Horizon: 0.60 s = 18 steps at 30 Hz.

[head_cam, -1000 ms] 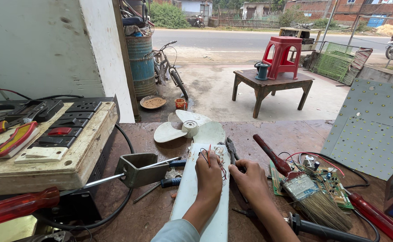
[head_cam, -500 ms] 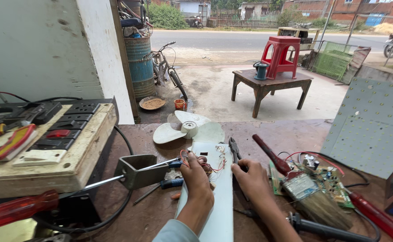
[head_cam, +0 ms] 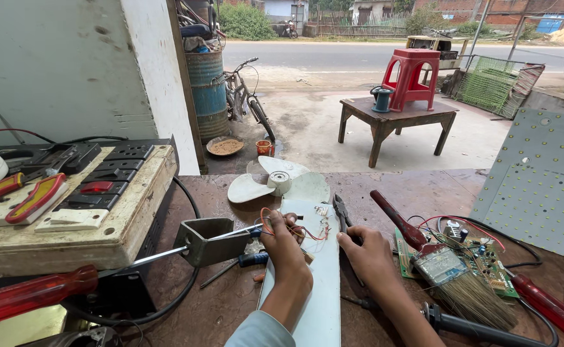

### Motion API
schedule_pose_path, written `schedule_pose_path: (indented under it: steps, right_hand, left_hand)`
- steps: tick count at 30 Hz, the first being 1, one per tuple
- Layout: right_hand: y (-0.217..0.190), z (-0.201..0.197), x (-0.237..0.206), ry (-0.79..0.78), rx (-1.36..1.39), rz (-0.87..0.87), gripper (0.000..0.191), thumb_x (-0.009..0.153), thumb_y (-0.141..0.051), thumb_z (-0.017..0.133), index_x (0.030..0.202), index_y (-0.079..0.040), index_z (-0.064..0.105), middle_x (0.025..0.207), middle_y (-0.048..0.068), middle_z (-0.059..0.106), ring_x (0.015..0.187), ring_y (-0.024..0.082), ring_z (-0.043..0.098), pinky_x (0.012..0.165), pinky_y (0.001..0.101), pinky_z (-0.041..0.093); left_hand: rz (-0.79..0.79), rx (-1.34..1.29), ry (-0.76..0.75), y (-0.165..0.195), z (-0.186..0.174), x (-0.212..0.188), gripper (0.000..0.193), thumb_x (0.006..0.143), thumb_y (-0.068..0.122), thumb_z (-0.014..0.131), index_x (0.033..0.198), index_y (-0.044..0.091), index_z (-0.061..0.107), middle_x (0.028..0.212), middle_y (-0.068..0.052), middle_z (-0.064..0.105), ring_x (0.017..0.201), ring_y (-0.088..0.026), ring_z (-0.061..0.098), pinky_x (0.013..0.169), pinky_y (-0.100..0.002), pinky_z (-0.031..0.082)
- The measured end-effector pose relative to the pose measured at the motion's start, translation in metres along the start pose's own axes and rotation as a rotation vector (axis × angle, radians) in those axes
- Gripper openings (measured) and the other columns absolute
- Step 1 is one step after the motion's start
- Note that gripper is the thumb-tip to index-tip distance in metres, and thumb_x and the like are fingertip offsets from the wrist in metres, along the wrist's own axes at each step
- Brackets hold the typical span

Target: The person uses pliers to strip and cut wires attached to a white metal panel. They then use the pliers to bend and adjust the metal panel itself. The person works at a cluttered bench with various tools and electronic components visible.

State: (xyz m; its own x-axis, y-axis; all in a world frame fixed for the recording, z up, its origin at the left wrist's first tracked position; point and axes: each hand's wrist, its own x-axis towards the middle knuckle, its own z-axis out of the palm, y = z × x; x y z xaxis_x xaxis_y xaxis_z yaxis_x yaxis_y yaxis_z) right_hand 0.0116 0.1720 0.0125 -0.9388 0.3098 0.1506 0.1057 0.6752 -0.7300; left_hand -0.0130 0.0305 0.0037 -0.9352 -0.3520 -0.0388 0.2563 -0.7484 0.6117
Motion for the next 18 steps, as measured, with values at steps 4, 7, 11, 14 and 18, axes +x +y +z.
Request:
schedule_pose_path:
  steps: [4, 7, 11, 14, 18]
  right_hand:
    - [0.000, 0.003, -0.001, -0.016, 0.010, -0.016, 0.045, 0.085, -0.039, 0.071, 0.117, -0.007, 0.076, 0.115, 0.018, 0.076, 0.108, 0.029, 0.074, 0.098, 0.0400, 0.055]
    - [-0.001, 0.004, -0.003, 0.014, -0.015, -0.051, 0.045, 0.085, -0.039, 0.071, 0.116, -0.007, 0.077, 0.116, 0.018, 0.076, 0.110, 0.030, 0.073, 0.098, 0.0405, 0.054]
    - [-0.006, 0.003, -0.006, -0.024, -0.024, 0.015, 0.046, 0.087, -0.040, 0.069, 0.121, -0.009, 0.074, 0.118, 0.017, 0.075, 0.109, 0.029, 0.073, 0.099, 0.0431, 0.054]
    - [-0.011, 0.000, -0.007, -0.036, -0.045, 0.026, 0.047, 0.088, -0.041, 0.068, 0.122, -0.010, 0.074, 0.117, 0.017, 0.076, 0.109, 0.029, 0.074, 0.099, 0.0436, 0.054]
    - [-0.013, -0.002, -0.011, -0.037, -0.043, 0.044, 0.047, 0.087, -0.042, 0.068, 0.121, -0.011, 0.075, 0.116, 0.016, 0.076, 0.109, 0.029, 0.074, 0.099, 0.0442, 0.053]
  left_hand:
    - [-0.003, -0.039, 0.008, 0.009, 0.006, -0.004, 0.027, 0.108, 0.030, 0.045, 0.090, 0.010, 0.047, 0.075, 0.001, 0.052, 0.064, -0.008, 0.046, 0.060, -0.024, 0.041]
    - [0.003, -0.022, -0.116, 0.018, 0.013, -0.011, 0.023, 0.108, 0.028, 0.047, 0.092, 0.012, 0.050, 0.075, 0.002, 0.051, 0.064, -0.006, 0.041, 0.059, -0.023, 0.035]
    - [0.089, 0.191, -0.233, 0.036, 0.021, -0.024, 0.029, 0.107, 0.033, 0.045, 0.090, 0.011, 0.049, 0.074, -0.001, 0.051, 0.070, -0.008, 0.050, 0.069, -0.022, 0.046]
    - [-0.070, 0.039, -0.266, 0.052, 0.027, -0.025, 0.031, 0.105, 0.034, 0.045, 0.084, 0.011, 0.046, 0.069, -0.002, 0.050, 0.064, -0.010, 0.052, 0.064, -0.025, 0.048]
    - [-0.109, 0.044, -0.339, 0.062, 0.030, -0.027, 0.037, 0.107, 0.034, 0.048, 0.078, 0.012, 0.041, 0.065, 0.002, 0.043, 0.052, -0.008, 0.037, 0.048, -0.025, 0.034]
